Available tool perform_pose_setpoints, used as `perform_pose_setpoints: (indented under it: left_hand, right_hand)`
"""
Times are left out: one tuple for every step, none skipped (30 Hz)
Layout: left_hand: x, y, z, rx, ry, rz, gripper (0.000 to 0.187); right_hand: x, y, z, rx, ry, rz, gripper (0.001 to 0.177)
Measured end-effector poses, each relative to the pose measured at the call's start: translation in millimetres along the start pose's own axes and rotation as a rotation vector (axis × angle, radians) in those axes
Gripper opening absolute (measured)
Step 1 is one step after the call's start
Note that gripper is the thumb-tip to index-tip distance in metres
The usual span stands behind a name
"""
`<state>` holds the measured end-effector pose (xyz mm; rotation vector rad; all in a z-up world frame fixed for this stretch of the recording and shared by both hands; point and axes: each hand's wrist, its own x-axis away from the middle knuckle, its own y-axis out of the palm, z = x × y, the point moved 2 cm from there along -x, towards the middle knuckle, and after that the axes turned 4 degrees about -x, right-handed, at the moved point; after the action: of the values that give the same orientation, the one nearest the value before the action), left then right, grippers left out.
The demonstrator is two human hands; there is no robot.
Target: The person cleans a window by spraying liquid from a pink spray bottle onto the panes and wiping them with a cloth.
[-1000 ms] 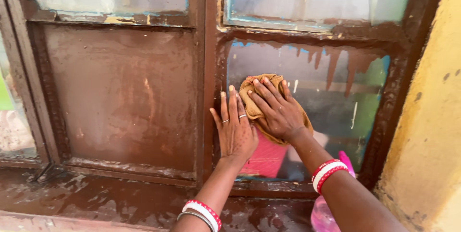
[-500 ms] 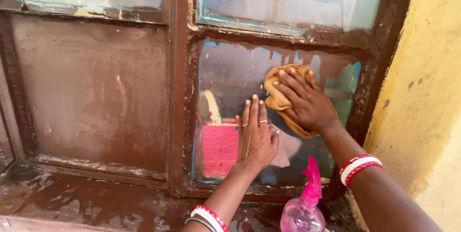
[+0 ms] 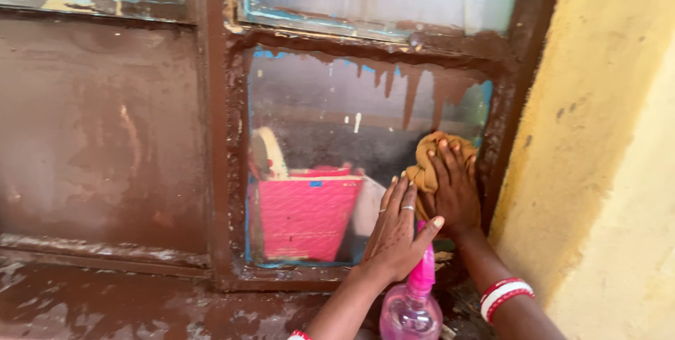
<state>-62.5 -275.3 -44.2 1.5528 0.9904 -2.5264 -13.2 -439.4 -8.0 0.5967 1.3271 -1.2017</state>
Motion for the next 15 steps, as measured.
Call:
perform_pose_setpoints:
  left_hand:
    - [4.2, 7.1, -0.7, 0.110, -0.039, -0.033, 0.088]
    - [8.3, 11.7, -1.4, 0.113, -0.034, -0.033, 0.088]
    - [13.0, 17.2, -2.6, 0.169, -0.069, -0.124, 0.095]
    - [19.0, 20.9, -4.3, 0.223, -0.107, -0.213, 0.103]
    - [25.4, 21.3, -6.2, 0.223, -0.105, -0.213, 0.103]
    - [32.5, 22.8, -8.0, 0.274, -0.100, -0.280, 0.116]
    - [37.5, 25.0, -9.2, 0.325, -0.093, -0.348, 0.130]
    - [38.0, 27.2, -10.6, 0.326, -0.091, -0.348, 0.130]
    - [36.9, 29.8, -12.8, 0.395, -0.097, -0.363, 0.142]
    - [37.2, 32.3, -16.0, 0.462, -0.105, -0.377, 0.155]
    - [38.9, 35.2, -19.4, 0.461, -0.104, -0.376, 0.155]
    - [41.8, 39.2, -23.0, 0.447, -0.093, -0.410, 0.163]
    - [45.5, 44.1, -27.4, 0.433, -0.083, -0.445, 0.172]
    - [49.5, 48.7, -33.8, 0.431, -0.082, -0.442, 0.172]
    - [54.5, 54.3, -40.7, 0.405, -0.077, -0.445, 0.173]
  right_hand:
    - [8.7, 1.3, 0.0, 0.016, 0.029, -0.018, 0.069]
    - [12.3, 2.6, 1.4, 0.028, 0.055, -0.033, 0.071]
    - [13.2, 1.8, 3.6, 0.033, 0.055, -0.031, 0.071]
    - [13.4, 2.2, 4.2, 0.041, 0.080, -0.073, 0.072]
    - [12.7, 1.6, 4.7, 0.048, 0.105, -0.114, 0.073]
    - [9.5, 0.4, 5.7, 0.050, 0.106, -0.113, 0.073]
    - [2.4, -0.3, 7.5, 0.075, 0.116, -0.106, 0.072]
    - [-7.0, -1.9, 10.0, 0.100, 0.125, -0.099, 0.071]
    - [-18.7, -5.3, 13.7, 0.103, 0.124, -0.097, 0.071]
    - [-33.3, -10.3, 17.4, 0.060, 0.104, -0.033, 0.070]
    - [-47.1, -16.0, 20.1, 0.018, 0.083, 0.031, 0.070]
    - [-60.4, -21.4, 23.0, 0.016, 0.081, 0.032, 0.070]
    - [-72.5, -27.6, 26.2, 0.008, 0.075, 0.037, 0.069]
    - [-79.7, -31.4, 26.0, -0.001, 0.070, 0.044, 0.068]
    - [-81.3, -33.4, 23.0, -0.003, 0.067, 0.047, 0.068]
